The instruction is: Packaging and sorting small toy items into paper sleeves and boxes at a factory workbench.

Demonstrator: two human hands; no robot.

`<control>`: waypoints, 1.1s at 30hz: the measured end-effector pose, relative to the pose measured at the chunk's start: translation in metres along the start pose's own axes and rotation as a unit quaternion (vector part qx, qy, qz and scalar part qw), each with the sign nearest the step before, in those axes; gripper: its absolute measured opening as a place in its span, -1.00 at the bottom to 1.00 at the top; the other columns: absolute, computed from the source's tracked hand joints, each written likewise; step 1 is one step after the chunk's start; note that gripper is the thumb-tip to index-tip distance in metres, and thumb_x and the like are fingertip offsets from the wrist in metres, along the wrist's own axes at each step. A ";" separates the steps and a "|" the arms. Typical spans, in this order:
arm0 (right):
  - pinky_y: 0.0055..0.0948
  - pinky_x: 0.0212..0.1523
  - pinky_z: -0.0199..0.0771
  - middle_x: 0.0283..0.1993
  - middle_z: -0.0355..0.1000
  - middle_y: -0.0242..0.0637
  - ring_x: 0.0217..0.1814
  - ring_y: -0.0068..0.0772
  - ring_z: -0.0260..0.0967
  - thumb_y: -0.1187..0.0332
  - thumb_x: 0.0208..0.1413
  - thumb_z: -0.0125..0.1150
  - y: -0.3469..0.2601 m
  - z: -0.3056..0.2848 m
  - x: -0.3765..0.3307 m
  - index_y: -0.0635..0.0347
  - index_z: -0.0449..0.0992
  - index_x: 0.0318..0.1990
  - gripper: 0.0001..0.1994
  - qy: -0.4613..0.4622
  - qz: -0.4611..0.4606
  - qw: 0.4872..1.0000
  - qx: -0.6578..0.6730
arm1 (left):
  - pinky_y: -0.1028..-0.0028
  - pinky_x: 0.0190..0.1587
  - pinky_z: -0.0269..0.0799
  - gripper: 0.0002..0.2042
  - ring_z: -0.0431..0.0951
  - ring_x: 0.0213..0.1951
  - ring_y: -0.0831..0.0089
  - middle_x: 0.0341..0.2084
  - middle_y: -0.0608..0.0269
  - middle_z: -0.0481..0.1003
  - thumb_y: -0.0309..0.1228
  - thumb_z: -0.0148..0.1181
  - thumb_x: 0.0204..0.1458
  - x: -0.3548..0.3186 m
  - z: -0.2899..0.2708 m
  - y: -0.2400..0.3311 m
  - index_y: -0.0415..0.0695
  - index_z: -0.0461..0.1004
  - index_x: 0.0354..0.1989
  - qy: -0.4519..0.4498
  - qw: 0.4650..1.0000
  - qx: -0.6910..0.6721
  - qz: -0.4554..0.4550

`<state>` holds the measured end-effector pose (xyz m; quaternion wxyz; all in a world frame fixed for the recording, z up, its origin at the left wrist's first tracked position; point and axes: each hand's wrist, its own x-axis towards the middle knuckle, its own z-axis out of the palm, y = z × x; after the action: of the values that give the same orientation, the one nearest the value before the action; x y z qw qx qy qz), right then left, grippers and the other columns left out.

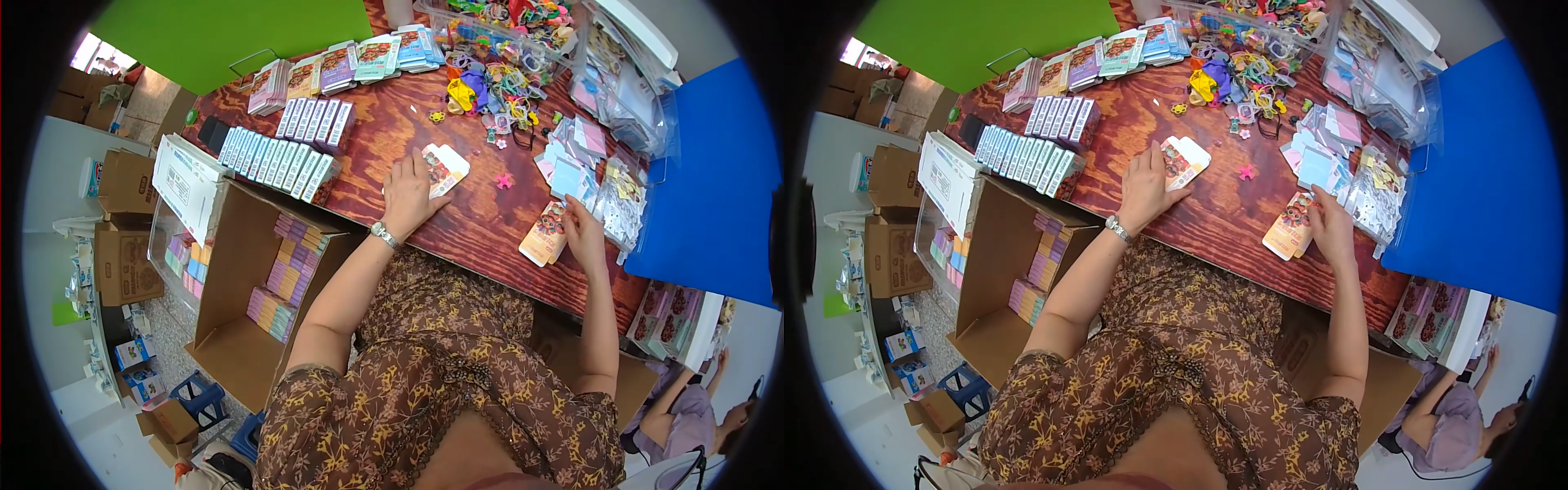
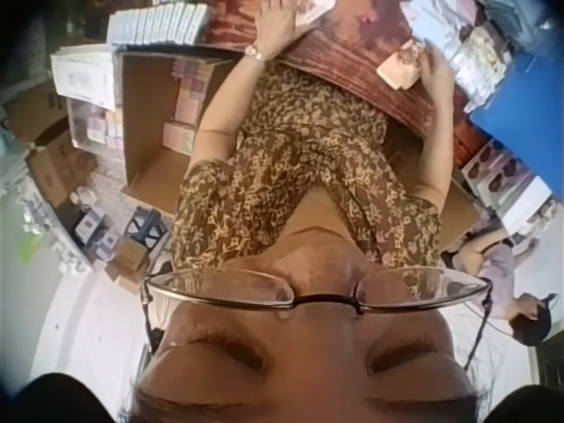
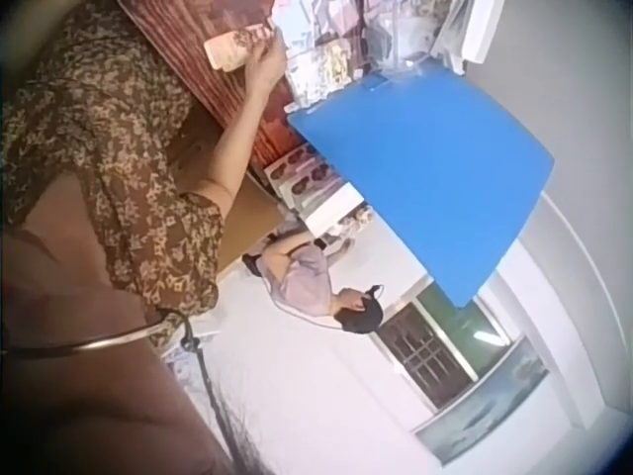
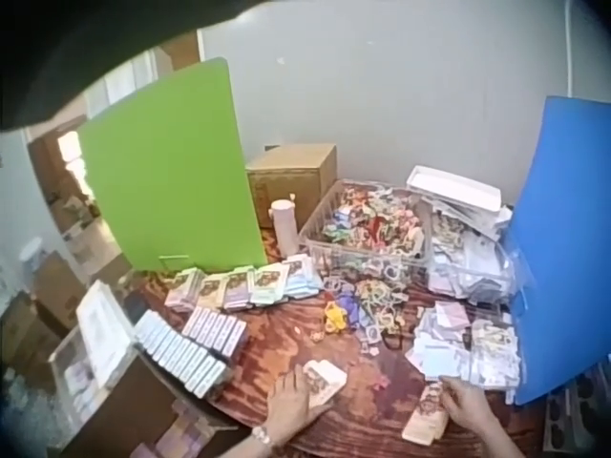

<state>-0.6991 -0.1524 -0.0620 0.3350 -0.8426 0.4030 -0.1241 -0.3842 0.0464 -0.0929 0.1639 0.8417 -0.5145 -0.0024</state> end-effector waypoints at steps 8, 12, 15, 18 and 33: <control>-0.13 0.26 0.36 0.26 0.38 -0.04 0.26 0.05 0.34 0.40 0.17 0.28 -0.076 0.040 0.000 0.09 0.44 0.27 -0.52 0.112 -0.223 0.963 -0.104 | 0.14 0.19 0.36 0.11 0.38 0.15 -0.10 0.12 -0.25 0.34 -0.17 0.62 -0.28 -0.005 -0.002 -0.003 -0.45 0.03 0.40 0.062 0.994 -0.094 0.004; -0.13 0.21 0.41 0.24 0.40 -0.06 0.22 0.03 0.38 0.44 0.13 0.32 -0.120 0.071 0.002 0.12 0.47 0.23 -0.53 0.109 -0.273 0.955 -0.044 | 0.13 0.19 0.35 0.05 0.38 0.15 -0.08 0.12 -0.17 0.33 -0.26 0.60 -0.31 -0.010 -0.017 0.013 -0.39 0.09 0.37 0.086 0.981 -0.167 -0.041; -0.13 0.16 0.47 0.19 0.42 -0.07 0.13 0.02 0.45 0.49 0.06 0.36 -0.136 0.090 0.005 0.14 0.54 0.12 -0.58 0.144 -0.301 0.943 0.012 | 0.18 0.11 0.44 -0.13 0.41 0.10 -0.01 0.01 -0.11 0.34 -0.30 0.52 -0.28 -0.015 -0.038 0.031 -0.31 0.18 0.24 0.090 0.962 -0.252 -0.043; -0.17 0.08 0.53 0.17 0.43 -0.09 0.05 -0.03 0.50 0.49 0.04 0.39 -0.143 0.095 0.008 0.13 0.57 0.08 -0.60 0.178 -0.327 0.928 -0.010 | 0.17 0.11 0.44 -0.14 0.41 0.10 -0.02 0.03 -0.13 0.32 -0.30 0.51 -0.26 -0.022 -0.036 0.038 -0.32 0.17 0.24 0.085 0.944 -0.308 -0.080; -0.30 -0.21 0.55 -0.06 0.51 -0.19 -0.16 -0.24 0.54 0.41 0.10 0.37 -0.151 0.088 0.010 0.18 0.60 0.05 -0.67 0.106 -0.293 0.949 0.043 | 0.05 0.20 0.31 -0.09 0.34 0.15 -0.12 0.11 -0.19 0.29 -0.45 0.45 -0.25 -0.036 -0.044 0.043 -0.31 0.12 0.37 0.182 0.967 -0.156 0.085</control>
<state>-0.5599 -0.0510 -0.0278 0.2749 -0.8905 0.1661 -0.3222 -0.4306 0.0722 -0.0451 0.3835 0.7451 -0.5390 0.0850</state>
